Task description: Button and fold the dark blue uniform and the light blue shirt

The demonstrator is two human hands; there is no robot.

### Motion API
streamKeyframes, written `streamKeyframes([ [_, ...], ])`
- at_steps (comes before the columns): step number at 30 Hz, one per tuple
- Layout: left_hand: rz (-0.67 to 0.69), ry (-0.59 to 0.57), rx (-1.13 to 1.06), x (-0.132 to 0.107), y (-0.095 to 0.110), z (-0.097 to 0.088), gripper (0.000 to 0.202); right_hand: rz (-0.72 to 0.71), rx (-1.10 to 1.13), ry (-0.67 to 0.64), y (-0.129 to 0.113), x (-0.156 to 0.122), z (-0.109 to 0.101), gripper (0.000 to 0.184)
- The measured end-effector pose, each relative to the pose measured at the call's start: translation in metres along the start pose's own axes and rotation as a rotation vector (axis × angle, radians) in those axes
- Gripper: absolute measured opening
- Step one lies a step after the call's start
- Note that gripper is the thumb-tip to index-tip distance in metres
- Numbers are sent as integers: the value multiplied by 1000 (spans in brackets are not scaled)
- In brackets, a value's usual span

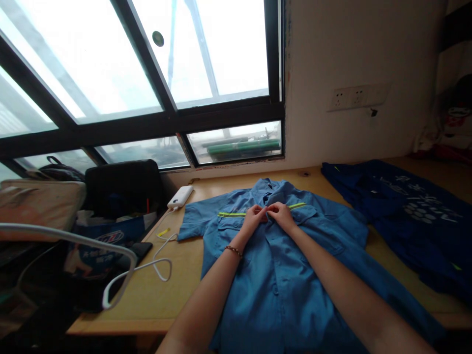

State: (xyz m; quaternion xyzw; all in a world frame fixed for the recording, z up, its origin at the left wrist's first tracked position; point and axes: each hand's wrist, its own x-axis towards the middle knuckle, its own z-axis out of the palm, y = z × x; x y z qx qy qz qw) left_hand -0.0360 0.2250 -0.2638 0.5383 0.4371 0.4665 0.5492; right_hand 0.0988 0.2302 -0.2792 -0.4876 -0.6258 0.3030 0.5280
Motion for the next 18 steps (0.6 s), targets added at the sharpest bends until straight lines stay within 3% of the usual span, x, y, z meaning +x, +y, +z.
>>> streamKeyframes([
  [9, -32, 183, 40, 4, -6, 2, 9, -95, -204, -17, -7, -6, 7, 6],
  [18, 3, 254, 8, 0, -5, 4, 24, -145, -208, -23, -4, -4, 9, 16],
])
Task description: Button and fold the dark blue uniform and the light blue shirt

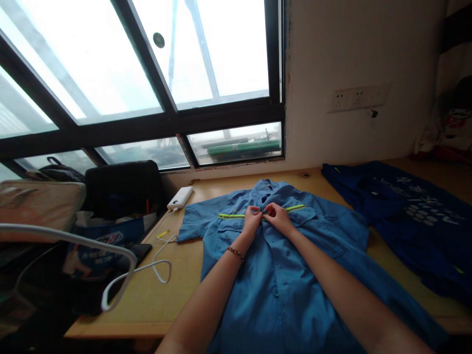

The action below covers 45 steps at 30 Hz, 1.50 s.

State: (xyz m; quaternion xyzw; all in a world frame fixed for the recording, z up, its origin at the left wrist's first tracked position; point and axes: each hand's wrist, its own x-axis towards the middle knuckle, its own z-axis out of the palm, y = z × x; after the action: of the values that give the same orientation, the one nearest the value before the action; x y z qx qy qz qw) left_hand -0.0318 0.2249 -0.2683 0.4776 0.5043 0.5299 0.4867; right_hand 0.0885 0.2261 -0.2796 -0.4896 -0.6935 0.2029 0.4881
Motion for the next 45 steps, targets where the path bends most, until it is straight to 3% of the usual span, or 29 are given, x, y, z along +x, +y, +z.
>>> streamKeyframes([
  [7, 82, -75, -32, 1, -2, 1, 29, 55, 39, 26, -1, -1, -2, 19],
  [14, 101, -105, -7, 1, -3, 1, 35, 108, -63, 18, 0, -1, -2, 23],
  [25, 185, -331, 31, 2, -4, -1, 28, 182, -154, -5, 12, 7, -4, 28],
  [31, 208, -281, 91, 6, -6, -2, 27, 181, -242, 26, -2, -1, -6, 21],
  [34, 272, -243, 140, 14, -8, -5, 28, 122, -425, -2, -20, -10, -1, 15],
  [37, 305, -236, 176, 21, -10, -8, 31, 136, -587, -52, -36, -19, 4, 23],
  [45, 309, -229, 196, 39, -5, -8, 37, 67, -640, -158, -49, -50, -3, 19],
])
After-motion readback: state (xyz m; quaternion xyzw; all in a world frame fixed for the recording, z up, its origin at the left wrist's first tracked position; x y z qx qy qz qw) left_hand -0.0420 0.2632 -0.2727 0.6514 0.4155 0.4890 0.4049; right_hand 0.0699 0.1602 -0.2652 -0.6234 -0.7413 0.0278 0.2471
